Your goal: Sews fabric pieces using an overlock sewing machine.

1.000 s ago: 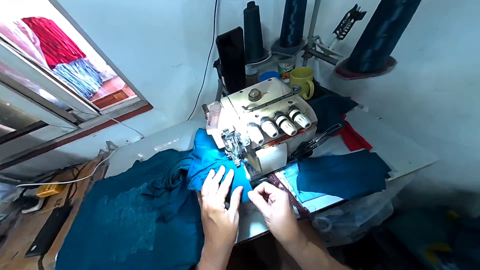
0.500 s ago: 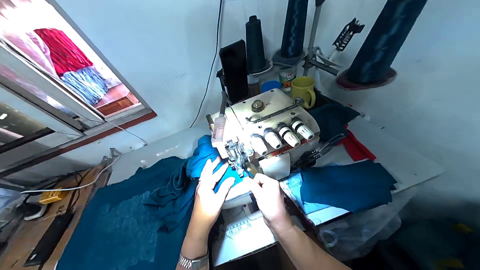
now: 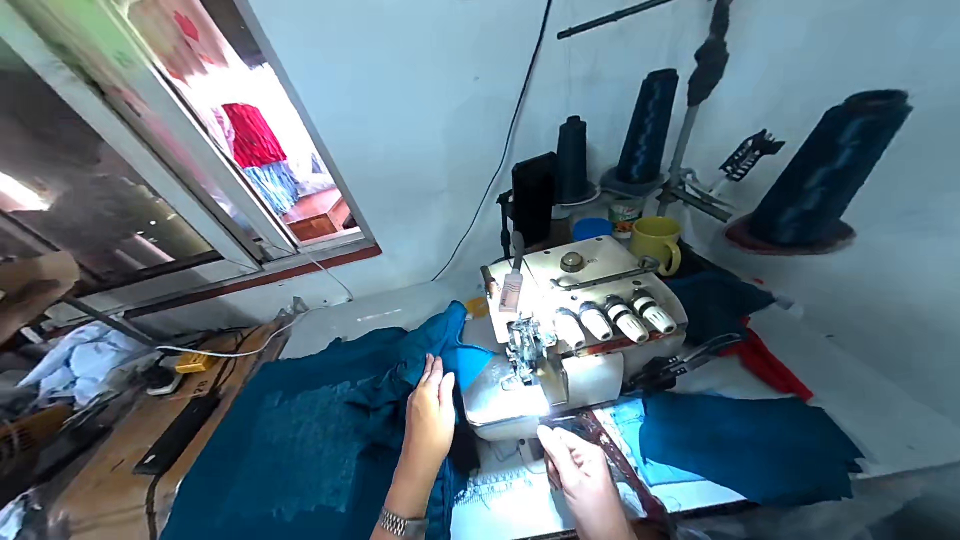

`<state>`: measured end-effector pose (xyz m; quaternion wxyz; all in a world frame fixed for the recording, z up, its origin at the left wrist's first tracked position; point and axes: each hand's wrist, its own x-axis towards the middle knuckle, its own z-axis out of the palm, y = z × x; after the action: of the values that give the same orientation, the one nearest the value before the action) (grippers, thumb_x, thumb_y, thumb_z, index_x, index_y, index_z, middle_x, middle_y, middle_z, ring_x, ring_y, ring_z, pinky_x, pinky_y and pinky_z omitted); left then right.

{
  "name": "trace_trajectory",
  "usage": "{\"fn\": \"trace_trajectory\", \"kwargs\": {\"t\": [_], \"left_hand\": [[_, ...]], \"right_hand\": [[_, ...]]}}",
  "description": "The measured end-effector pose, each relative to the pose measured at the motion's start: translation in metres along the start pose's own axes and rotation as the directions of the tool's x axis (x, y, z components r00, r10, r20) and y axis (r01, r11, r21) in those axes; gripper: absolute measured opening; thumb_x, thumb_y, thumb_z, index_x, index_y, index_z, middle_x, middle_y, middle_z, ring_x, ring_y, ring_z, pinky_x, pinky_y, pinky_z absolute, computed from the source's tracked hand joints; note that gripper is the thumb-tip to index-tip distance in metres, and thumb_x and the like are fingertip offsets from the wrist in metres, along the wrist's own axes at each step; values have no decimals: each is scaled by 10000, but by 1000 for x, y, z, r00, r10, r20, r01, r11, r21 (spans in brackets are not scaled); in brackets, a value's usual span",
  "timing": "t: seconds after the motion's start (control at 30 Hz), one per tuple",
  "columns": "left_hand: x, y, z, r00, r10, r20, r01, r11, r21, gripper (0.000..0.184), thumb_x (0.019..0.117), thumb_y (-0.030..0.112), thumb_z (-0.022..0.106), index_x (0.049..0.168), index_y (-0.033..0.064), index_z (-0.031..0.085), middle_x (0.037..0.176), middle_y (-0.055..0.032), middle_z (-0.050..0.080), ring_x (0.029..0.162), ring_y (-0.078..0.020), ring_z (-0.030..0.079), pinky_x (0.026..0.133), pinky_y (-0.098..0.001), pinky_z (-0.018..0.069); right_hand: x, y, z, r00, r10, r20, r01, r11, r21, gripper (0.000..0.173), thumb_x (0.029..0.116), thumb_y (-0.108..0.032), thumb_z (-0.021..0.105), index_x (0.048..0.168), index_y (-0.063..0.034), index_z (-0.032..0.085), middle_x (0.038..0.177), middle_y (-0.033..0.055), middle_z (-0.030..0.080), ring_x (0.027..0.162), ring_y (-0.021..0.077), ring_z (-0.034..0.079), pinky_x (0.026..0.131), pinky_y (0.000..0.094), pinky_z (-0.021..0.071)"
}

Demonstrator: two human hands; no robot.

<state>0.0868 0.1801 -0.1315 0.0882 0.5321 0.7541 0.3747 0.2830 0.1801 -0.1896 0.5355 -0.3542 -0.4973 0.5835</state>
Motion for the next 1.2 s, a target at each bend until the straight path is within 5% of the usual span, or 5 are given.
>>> {"fn": "trace_trajectory", "kwargs": {"t": [0.6,0.8,0.93,1.03,1.2], "left_hand": [[-148,38,-25,932,-41,360,10,996,86,544,1043,197,548,1461,-135,446,1478,-324,489,1350,-464,524,1110,-548,442],[-167,49,6,846,139,516,-148,989,-23,525,1037,180,560,1432,-154,467,1469,-322,500,1377,-439,505,1155,-514,401],[-131,15,-14,989,130,74,-127,991,-34,290,1017,160,570,1218,6,710,1133,-138,732,1014,-245,724,900,-430,597],[-69,-33,-48,958,-30,-285,71,988,135,460,963,128,632,1398,-9,573,1408,-317,529,1276,-540,506,996,-654,458],[-26,-113,-69,985,-111,-134,93,987,-131,228,988,77,603,1170,-39,677,1259,-212,640,1197,-330,599,1027,-519,473]], "right_hand": [[-22,-9,11,978,63,199,-34,989,-143,219,1006,-156,570,1106,-1,688,933,27,705,739,35,656,628,192,545],[-14,-3,6,992,-76,103,95,976,-197,184,954,-155,624,906,-56,773,863,-12,723,799,2,657,744,178,539],[9,-4,-14,968,-28,-251,37,999,31,251,995,-3,518,839,-12,714,818,17,698,826,82,664,803,260,556],[17,-7,-26,920,68,-387,-40,996,81,270,1035,-18,512,836,-12,694,803,12,684,809,76,643,802,245,532],[-34,-29,-33,977,176,120,-173,984,-36,270,1010,-30,470,822,-90,654,726,-50,628,683,37,601,667,226,522]]}}
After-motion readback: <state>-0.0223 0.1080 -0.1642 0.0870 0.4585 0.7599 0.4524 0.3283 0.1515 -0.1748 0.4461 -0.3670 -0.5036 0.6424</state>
